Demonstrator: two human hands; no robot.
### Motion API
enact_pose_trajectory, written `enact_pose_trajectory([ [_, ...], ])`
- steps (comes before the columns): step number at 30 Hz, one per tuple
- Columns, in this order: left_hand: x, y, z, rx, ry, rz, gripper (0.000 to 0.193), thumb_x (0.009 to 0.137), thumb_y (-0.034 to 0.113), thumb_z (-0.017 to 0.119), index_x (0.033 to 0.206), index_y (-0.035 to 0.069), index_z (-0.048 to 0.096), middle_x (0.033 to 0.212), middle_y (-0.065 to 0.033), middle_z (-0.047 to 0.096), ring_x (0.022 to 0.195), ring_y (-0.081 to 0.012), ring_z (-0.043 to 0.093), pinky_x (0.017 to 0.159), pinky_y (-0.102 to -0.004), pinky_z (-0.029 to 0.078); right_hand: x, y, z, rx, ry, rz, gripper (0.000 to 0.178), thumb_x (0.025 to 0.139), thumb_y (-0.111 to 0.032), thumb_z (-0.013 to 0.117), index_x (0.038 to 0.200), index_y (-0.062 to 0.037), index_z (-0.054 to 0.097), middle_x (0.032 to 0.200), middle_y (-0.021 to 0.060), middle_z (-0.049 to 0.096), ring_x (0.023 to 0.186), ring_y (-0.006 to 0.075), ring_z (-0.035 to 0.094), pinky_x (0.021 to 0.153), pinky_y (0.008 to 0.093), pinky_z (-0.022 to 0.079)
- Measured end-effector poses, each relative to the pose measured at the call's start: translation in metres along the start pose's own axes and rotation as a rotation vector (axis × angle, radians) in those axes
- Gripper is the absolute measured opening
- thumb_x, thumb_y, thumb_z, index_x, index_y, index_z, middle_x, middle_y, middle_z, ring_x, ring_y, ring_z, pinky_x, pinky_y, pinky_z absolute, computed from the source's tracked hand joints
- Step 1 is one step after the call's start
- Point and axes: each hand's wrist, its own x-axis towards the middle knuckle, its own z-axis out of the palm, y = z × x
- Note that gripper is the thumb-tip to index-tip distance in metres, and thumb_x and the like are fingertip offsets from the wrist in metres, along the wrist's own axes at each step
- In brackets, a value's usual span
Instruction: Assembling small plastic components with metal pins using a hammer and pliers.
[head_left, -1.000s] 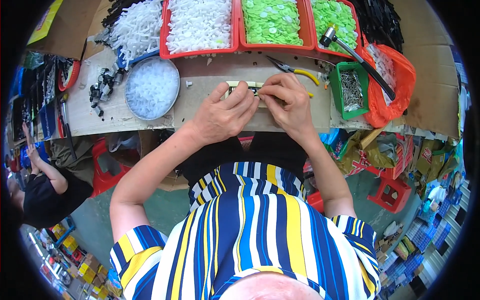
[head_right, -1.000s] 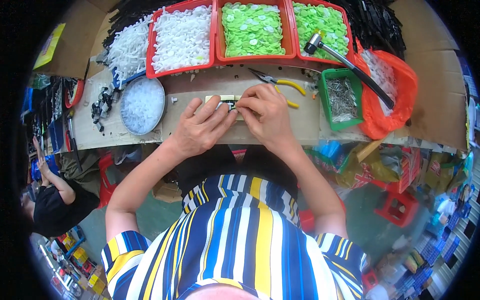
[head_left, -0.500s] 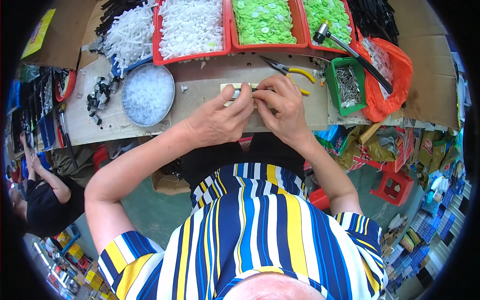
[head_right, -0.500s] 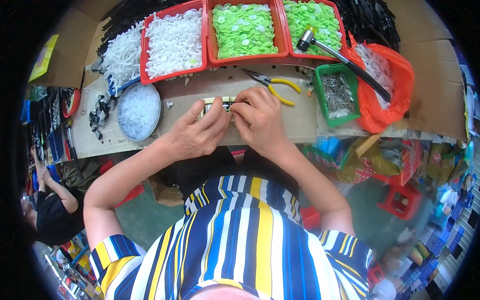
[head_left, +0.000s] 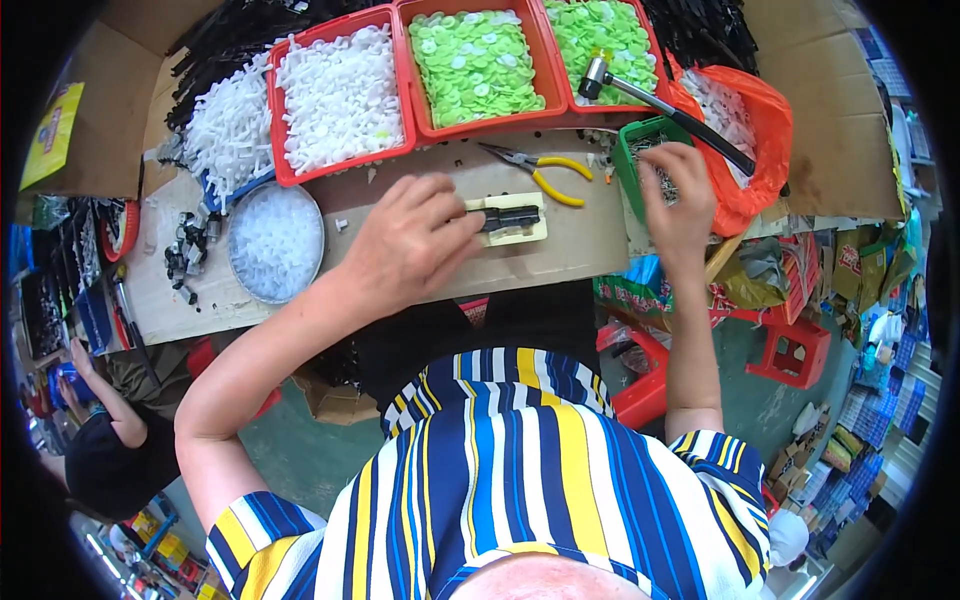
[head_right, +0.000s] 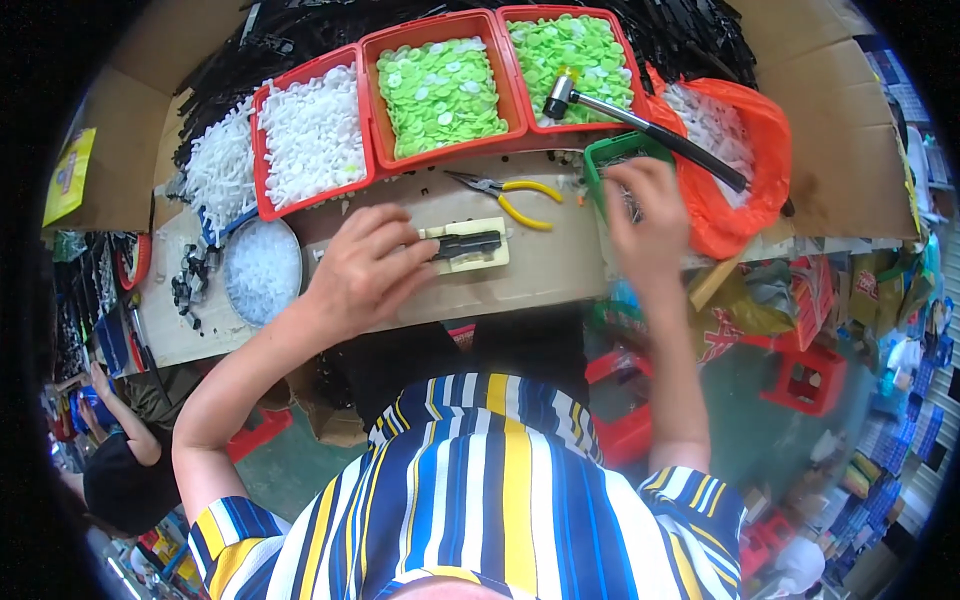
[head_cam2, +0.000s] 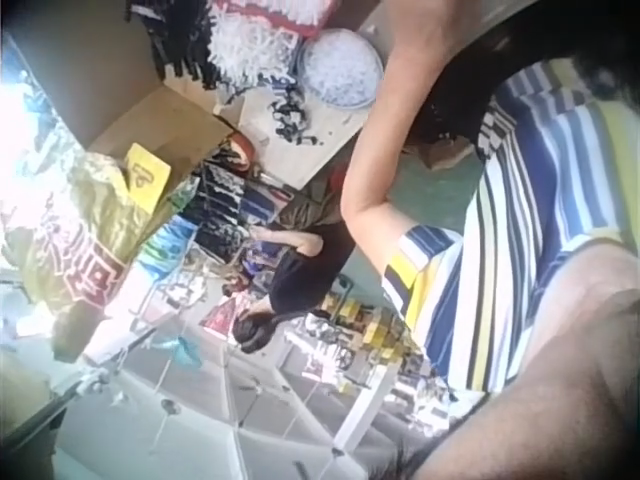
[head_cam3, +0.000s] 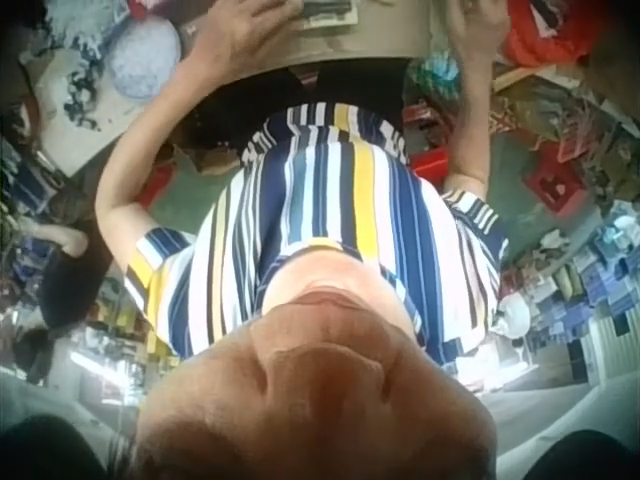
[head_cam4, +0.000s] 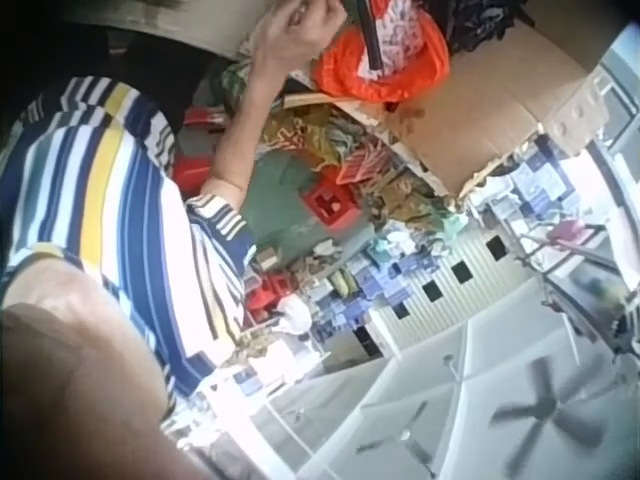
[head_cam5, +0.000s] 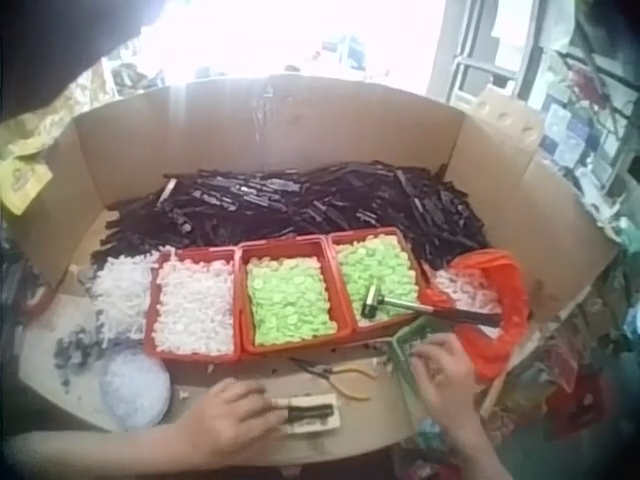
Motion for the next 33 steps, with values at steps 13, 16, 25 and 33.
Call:
enact_pose_trajectory([
  [13,0.186,-0.088,0.043,0.304,0.251,0.071,0.008,0.076,0.010,0.070,0.081,0.005,0.072,0.087,-0.0103,0.064,0.095,-0.0298,0.057,0.081,-0.0426,0.048,0.004,0.041,-0.005,-0.137,-0.158,0.101,0.012,0.080,-0.007,0.070,0.090,-0.0012,0.068,0.088,0.0141,0.062,0.087,0.0339,0.062,0.074,0.0450,0.049],
  [16,0.203,-0.092,0.054,0.406,0.076,-0.012,0.006,0.071,0.011,0.069,0.070,0.005,0.069,0.079,-0.0085,0.065,0.094,-0.0281,0.059,0.079,-0.0425,0.048,0.005,0.044,-0.005,-0.211,-0.161,0.045,0.011,0.080,-0.007,0.070,0.090,-0.0024,0.068,0.085,0.0128,0.061,0.085,0.0330,0.062,0.072,0.0453,0.049],
  [25,0.212,-0.103,0.070,0.401,0.027,0.047,0.006,0.069,0.009,0.068,0.072,0.004,0.066,0.077,-0.0118,0.067,0.093,-0.0309,0.061,0.074,-0.0491,0.048,0.011,0.047,-0.010,-0.120,-0.140,0.067,0.007,0.083,-0.006,0.068,0.087,-0.0009,0.066,0.082,0.0137,0.063,0.080,0.0334,0.064,0.068,0.0436,0.050],
  [33,0.220,-0.094,0.067,0.593,-0.061,0.060,0.008,0.076,0.010,0.061,0.078,0.005,0.067,0.082,-0.0099,0.069,0.093,-0.0293,0.063,0.072,-0.0486,0.049,0.004,0.041,-0.020,-0.001,-0.136,0.203,0.009,0.085,-0.006,0.068,0.088,0.0012,0.064,0.079,0.0137,0.063,0.069,0.0264,0.065,0.064,0.0369,0.050],
])
